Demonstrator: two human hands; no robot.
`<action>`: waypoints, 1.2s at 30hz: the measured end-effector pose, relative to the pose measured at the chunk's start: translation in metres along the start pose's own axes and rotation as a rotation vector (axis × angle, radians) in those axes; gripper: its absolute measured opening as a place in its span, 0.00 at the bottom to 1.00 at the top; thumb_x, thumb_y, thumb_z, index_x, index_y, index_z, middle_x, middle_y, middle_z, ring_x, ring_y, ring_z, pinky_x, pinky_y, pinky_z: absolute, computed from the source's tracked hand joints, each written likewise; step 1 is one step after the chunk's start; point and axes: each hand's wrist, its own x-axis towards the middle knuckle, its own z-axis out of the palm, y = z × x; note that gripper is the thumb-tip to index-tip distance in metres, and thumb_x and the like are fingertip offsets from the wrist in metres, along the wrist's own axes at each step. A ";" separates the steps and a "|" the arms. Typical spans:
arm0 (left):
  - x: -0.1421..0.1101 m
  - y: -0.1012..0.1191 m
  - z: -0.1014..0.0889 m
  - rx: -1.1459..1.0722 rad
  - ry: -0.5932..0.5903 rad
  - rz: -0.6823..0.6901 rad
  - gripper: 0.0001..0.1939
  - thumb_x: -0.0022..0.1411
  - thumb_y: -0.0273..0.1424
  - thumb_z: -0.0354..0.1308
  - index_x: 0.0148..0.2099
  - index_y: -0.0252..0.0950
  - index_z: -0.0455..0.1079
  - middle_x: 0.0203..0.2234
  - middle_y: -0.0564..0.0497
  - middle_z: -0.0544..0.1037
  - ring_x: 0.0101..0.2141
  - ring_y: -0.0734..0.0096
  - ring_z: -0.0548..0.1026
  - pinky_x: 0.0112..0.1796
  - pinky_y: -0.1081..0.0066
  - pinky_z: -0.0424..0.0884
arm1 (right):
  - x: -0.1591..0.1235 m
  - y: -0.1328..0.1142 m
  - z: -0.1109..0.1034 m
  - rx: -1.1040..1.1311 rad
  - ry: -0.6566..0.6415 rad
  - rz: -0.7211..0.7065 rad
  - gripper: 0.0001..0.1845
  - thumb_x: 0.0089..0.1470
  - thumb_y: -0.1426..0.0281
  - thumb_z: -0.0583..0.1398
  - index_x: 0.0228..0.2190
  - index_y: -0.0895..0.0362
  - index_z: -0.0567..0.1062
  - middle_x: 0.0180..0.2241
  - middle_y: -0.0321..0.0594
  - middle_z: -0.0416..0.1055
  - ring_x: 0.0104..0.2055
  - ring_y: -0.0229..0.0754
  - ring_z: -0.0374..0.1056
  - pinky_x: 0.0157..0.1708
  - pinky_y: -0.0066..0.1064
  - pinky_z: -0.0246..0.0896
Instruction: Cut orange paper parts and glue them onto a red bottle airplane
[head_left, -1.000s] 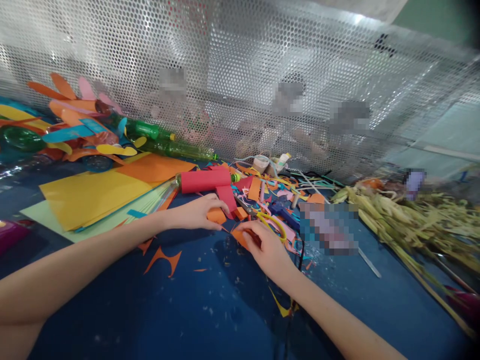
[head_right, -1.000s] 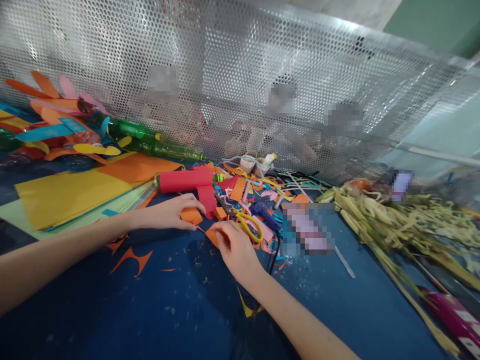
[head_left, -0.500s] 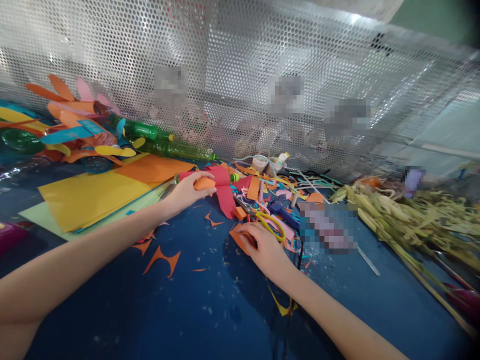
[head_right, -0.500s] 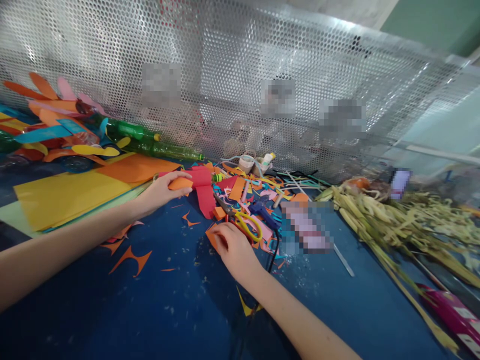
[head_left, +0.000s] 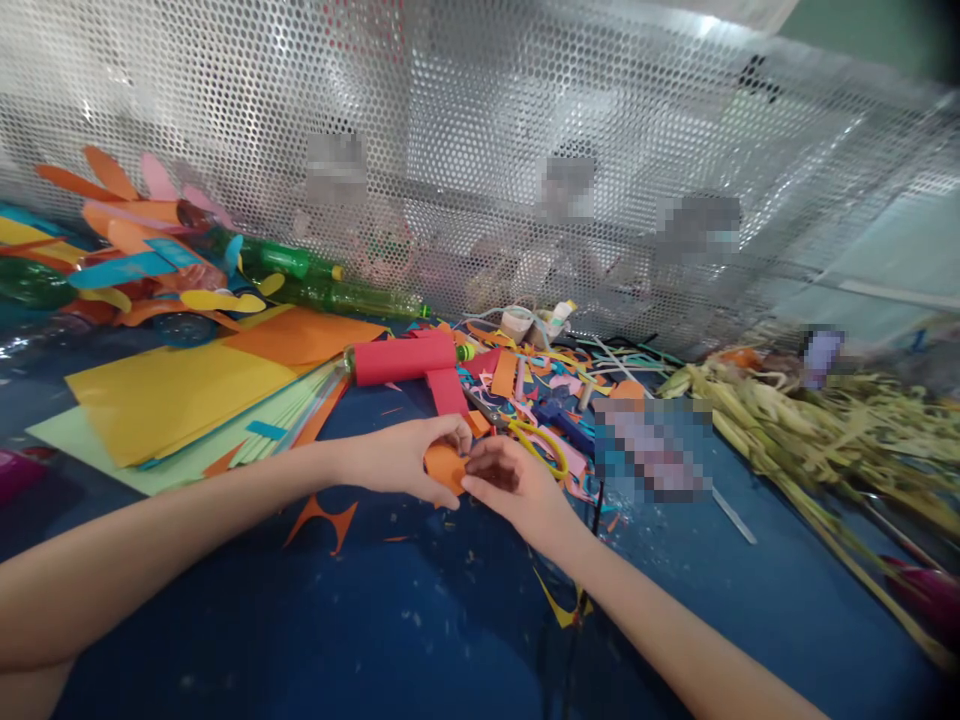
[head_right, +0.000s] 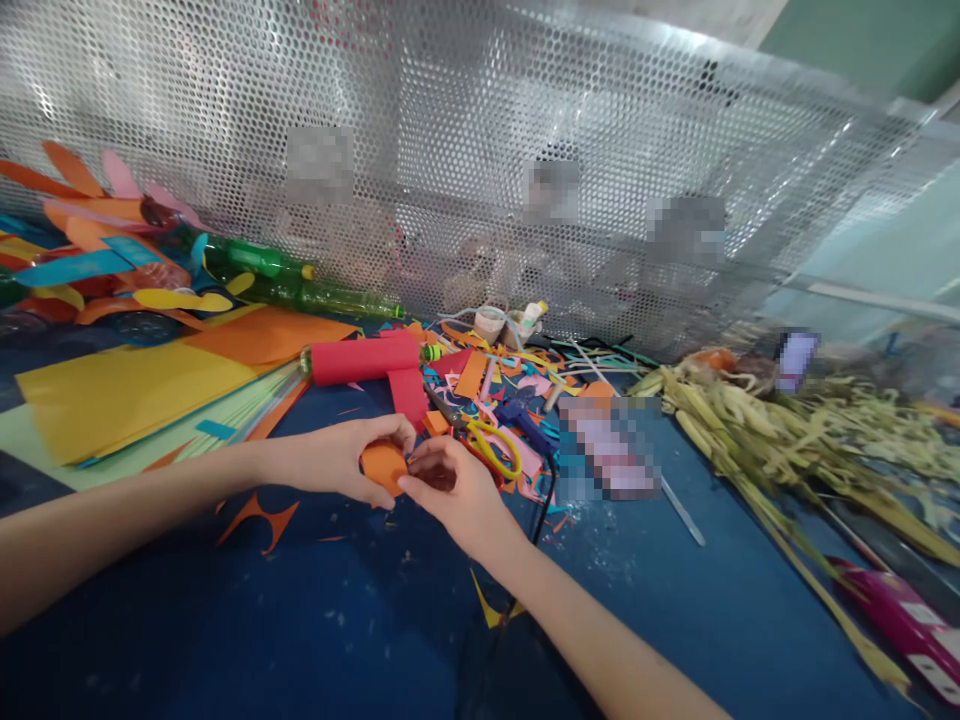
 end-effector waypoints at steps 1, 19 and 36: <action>0.000 0.000 0.000 -0.003 0.006 -0.002 0.22 0.45 0.35 0.64 0.41 0.38 0.61 0.38 0.52 0.69 0.38 0.66 0.68 0.39 0.68 0.65 | 0.000 0.001 0.001 0.001 0.008 0.014 0.14 0.46 0.67 0.63 0.34 0.56 0.66 0.32 0.37 0.69 0.35 0.38 0.68 0.36 0.30 0.65; -0.010 -0.043 0.017 -0.280 0.331 -0.099 0.14 0.55 0.30 0.56 0.45 0.37 0.61 0.35 0.52 0.70 0.34 0.73 0.71 0.38 0.67 0.69 | -0.003 0.008 0.005 -0.323 0.047 -0.106 0.02 0.53 0.72 0.56 0.30 0.55 0.69 0.28 0.35 0.71 0.31 0.38 0.69 0.33 0.28 0.64; -0.019 -0.026 0.025 0.214 0.238 -0.001 0.13 0.53 0.34 0.59 0.42 0.38 0.68 0.38 0.49 0.74 0.40 0.64 0.70 0.43 0.62 0.65 | 0.001 0.018 0.004 -0.265 0.033 -0.118 0.02 0.53 0.71 0.56 0.32 0.55 0.68 0.32 0.36 0.72 0.35 0.39 0.70 0.37 0.30 0.65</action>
